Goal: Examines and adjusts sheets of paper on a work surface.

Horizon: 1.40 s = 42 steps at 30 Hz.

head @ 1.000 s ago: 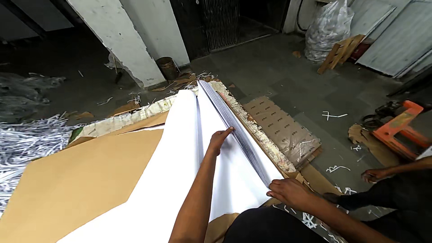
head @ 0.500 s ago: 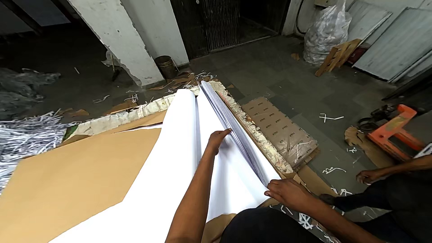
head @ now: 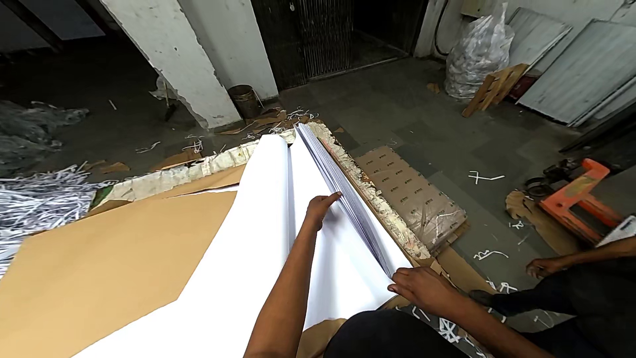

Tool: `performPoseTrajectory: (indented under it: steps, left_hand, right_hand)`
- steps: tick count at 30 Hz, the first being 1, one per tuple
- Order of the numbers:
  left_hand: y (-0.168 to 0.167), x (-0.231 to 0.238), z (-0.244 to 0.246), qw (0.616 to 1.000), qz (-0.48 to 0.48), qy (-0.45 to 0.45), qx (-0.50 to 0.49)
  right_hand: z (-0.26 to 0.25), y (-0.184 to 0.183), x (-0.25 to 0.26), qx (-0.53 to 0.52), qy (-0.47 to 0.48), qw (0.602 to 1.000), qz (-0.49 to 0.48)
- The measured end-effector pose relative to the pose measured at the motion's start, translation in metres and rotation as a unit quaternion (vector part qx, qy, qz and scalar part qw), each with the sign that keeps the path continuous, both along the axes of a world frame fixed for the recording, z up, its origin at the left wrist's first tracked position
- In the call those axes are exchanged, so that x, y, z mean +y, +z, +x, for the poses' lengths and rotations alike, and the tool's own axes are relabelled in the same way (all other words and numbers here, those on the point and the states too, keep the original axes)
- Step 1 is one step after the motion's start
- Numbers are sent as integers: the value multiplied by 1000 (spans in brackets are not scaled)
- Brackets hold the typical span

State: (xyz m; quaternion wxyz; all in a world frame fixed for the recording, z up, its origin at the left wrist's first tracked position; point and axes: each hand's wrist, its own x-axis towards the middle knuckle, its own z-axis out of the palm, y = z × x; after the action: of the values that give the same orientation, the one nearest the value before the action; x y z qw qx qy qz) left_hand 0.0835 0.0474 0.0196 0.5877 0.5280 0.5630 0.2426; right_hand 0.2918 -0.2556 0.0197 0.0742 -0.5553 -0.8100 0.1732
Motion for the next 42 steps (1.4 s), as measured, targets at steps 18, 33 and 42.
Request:
performPoseTrajectory:
  steps: [18, 33, 42]
  left_hand:
    - [-5, -9, 0, 995, 70, 67, 12]
    - [-20, -13, -4, 988, -25, 121, -95]
    - [-13, -14, -3, 977, -43, 152, -141]
  right_hand:
    - [14, -5, 1, 12, -152, 987, -57]
    - [11, -22, -1, 62, -374, 908, -178]
    - [-14, -19, 6, 203, -461, 858, -97]
